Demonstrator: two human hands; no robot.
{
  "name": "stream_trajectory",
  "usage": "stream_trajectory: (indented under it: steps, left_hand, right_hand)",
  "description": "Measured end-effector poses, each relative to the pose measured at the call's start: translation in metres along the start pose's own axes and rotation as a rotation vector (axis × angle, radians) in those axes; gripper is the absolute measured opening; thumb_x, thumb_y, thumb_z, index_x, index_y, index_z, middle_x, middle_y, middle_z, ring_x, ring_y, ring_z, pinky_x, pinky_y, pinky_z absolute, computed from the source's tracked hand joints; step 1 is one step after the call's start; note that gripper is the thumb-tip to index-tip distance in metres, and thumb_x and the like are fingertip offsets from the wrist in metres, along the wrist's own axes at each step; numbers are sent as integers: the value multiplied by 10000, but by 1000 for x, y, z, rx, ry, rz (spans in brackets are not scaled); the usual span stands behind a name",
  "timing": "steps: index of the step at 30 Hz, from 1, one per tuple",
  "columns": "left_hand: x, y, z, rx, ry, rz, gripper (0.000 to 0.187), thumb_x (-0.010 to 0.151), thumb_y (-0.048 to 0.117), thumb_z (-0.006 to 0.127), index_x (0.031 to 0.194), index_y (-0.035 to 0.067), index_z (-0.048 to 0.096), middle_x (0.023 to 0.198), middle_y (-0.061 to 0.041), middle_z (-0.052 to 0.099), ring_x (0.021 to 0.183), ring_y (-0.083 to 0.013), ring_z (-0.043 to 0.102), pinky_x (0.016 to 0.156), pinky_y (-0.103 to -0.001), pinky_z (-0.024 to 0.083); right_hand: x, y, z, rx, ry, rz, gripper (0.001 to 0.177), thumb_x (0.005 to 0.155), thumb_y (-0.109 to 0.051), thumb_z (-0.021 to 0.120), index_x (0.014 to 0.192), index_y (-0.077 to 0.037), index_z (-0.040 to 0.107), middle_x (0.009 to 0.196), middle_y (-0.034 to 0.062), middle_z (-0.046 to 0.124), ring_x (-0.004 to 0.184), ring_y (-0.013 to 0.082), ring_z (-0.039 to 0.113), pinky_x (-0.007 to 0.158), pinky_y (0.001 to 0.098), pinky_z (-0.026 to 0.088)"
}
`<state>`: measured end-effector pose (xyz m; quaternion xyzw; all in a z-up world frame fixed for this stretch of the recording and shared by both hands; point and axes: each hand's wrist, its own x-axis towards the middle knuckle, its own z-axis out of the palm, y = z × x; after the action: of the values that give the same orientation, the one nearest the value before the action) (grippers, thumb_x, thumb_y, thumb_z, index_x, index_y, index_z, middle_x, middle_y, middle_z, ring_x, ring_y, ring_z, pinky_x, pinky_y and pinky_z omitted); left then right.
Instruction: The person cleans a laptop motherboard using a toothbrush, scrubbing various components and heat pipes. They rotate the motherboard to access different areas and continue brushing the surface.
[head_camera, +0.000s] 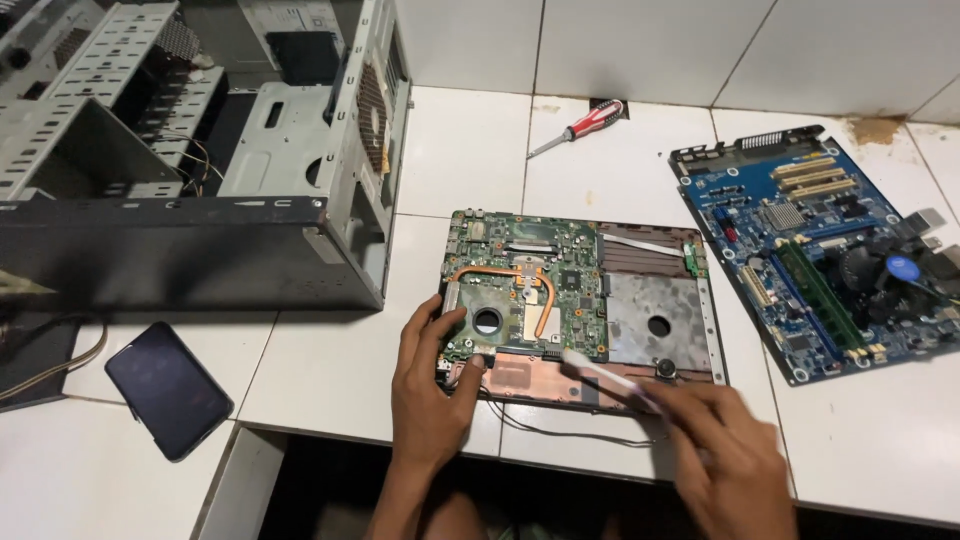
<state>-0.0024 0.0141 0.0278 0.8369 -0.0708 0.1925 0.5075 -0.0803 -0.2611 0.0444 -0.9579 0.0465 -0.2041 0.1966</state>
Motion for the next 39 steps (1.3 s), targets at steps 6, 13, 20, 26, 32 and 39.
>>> stream_trajectory:
  steps: [6, 13, 20, 26, 32, 39]
  left_hand:
    - [-6, -1, 9, 83, 40, -41, 438, 889, 80, 620, 1320, 154, 657, 1574, -64, 520, 1387, -276, 595, 887, -393, 546]
    - [-6, -1, 13, 160, 72, -61, 533, 800, 28, 540, 1300, 171, 658, 1566, -21, 551, 995, -218, 740, 576, -364, 519]
    - [-7, 0, 4, 91, -22, -31, 558, 798, -6, 503, 1317, 151, 636, 1581, -70, 549, 1206, -246, 728, 698, -371, 560]
    - [-8, 1, 4, 77, -78, -17, 553, 832, -6, 480, 1343, 150, 622, 1633, -67, 476, 1029, -225, 760, 622, -366, 509]
    - [-8, 0, 3, 77, -117, -10, 574, 851, -38, 456, 1382, 140, 584, 1659, -95, 425, 896, -231, 757, 543, -375, 452]
    - [-8, 2, 2, 90, -101, -3, 568, 841, -42, 448, 1370, 112, 588, 1642, -111, 448, 669, -211, 660, 532, -370, 444]
  right_hand:
    - [11, 22, 16, 40, -42, -129, 448, 880, -152, 724, 1266, -375, 758, 1088, -85, 708, 989, 148, 691, 837, 424, 430]
    - [14, 19, 29, 45, -72, -209, 458, 858, -175, 761, 1261, -394, 753, 1082, -78, 692, 965, 156, 672, 842, 436, 448]
    - [17, 25, 22, 67, -36, -178, 382, 883, -188, 751, 1211, -383, 763, 1125, -119, 726, 1056, 127, 687, 896, 396, 410]
    - [25, 34, 19, 82, -100, -173, 459, 854, -101, 705, 1224, -364, 774, 1124, -83, 714, 1082, 131, 693, 910, 409, 393]
    - [31, 45, 12, -1, -92, -151, 474, 863, -117, 721, 1272, -352, 766, 1175, -69, 744, 1013, 179, 716, 896, 431, 486]
    - [21, 33, 14, 50, -62, -109, 494, 890, -78, 724, 1308, -338, 762, 1152, -51, 732, 994, 170, 700, 816, 353, 504]
